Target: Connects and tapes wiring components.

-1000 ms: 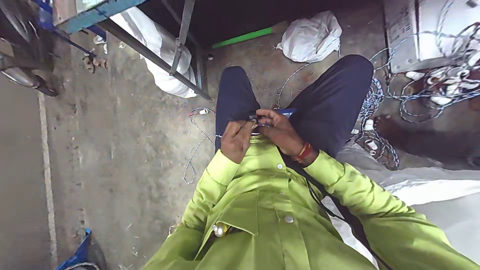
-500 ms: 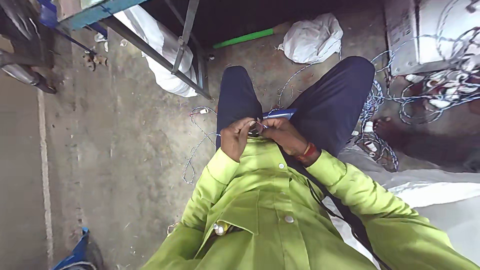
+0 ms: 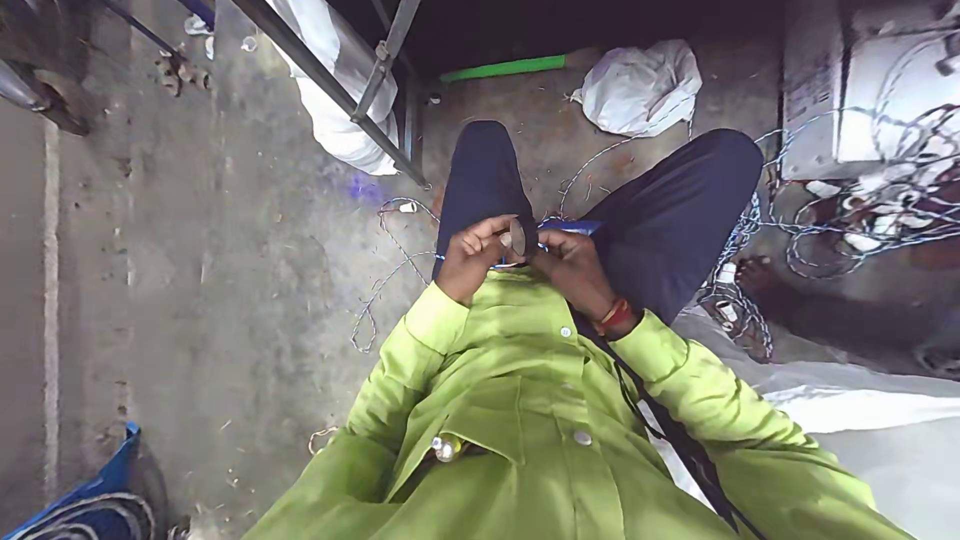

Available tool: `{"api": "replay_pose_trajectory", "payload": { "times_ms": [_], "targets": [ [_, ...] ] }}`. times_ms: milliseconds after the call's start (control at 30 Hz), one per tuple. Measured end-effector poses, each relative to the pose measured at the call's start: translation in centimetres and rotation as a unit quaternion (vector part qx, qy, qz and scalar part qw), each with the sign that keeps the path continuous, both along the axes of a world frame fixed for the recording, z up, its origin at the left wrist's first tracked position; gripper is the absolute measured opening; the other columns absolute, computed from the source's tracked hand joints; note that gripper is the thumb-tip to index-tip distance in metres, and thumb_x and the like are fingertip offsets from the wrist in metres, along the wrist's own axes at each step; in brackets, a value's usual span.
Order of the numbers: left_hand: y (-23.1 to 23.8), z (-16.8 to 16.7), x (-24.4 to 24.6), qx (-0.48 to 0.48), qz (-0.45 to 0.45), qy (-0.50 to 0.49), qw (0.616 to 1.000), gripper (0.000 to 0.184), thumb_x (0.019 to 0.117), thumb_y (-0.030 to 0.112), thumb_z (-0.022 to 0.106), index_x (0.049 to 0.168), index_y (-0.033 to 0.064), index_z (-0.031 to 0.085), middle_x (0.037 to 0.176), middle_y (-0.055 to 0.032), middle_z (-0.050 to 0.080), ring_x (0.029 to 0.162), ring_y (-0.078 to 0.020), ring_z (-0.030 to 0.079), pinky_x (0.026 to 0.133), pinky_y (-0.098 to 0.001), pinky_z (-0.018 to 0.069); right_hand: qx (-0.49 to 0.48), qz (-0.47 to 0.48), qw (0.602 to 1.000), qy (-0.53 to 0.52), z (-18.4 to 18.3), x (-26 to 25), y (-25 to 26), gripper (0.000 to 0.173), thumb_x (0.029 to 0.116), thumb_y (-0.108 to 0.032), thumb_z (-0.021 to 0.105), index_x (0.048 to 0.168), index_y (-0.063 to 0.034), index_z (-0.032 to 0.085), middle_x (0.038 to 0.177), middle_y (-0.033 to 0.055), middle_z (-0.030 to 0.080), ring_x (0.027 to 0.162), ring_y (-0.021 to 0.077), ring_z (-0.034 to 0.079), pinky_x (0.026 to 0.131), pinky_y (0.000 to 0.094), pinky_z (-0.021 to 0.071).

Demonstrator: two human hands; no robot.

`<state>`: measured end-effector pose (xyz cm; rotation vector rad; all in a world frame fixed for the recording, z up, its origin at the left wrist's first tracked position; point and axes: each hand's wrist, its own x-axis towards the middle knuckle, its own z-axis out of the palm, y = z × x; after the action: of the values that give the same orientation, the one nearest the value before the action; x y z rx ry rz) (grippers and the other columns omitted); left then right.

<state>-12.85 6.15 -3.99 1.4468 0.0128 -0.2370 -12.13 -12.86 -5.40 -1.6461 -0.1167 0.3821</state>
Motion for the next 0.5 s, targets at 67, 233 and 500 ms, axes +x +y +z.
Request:
{"api": "replay_pose_trajectory", "payload": {
  "times_ms": [67,233,500],
  "targets": [
    [0.0,-0.1,0.0,-0.034,-0.027,-0.022,0.999,0.033,0.1011,-0.002,0.047,0.132,-0.0070,0.058,0.110,-0.0083,0.072,0.089,-0.0107,0.070,0.081,-0.0288,0.0596,-0.012,-0.010,1.000,-0.009,-0.2,0.0,-0.1,0.010,0.0945,-0.007,0.065,0.097,-0.0049,0.075,0.079,0.0022,0.069,0.061,0.0077,0.057,0.056,0.0274,0.0488],
    [0.1,-0.5,-0.2,-0.030,-0.028,-0.046,0.998,0.030,0.0958,0.003,0.058,0.123,-0.0067,0.066,0.108,-0.0081,0.074,0.091,-0.0089,0.068,0.081,-0.0265,0.0574,-0.008,-0.003,1.000,-0.019,-0.5,-0.1,0.0,0.006,0.0938,-0.009,0.069,0.090,-0.0061,0.073,0.070,0.0003,0.065,0.056,0.0069,0.054,0.052,0.0263,0.0461],
    [-0.7,-0.7,-0.1,0.069,0.151,0.053,0.985,0.014,0.0957,0.002,0.058,0.095,0.0019,0.072,0.085,-0.0014,0.071,0.072,-0.0074,0.065,0.065,-0.0265,0.0556,-0.167,0.018,0.951,-0.261,-1.3,-0.4,0.3,0.023,0.1009,-0.017,0.063,0.116,-0.0075,0.078,0.101,0.0065,0.078,0.091,0.0176,0.073,0.099,0.0488,0.0511]
  ]
}}
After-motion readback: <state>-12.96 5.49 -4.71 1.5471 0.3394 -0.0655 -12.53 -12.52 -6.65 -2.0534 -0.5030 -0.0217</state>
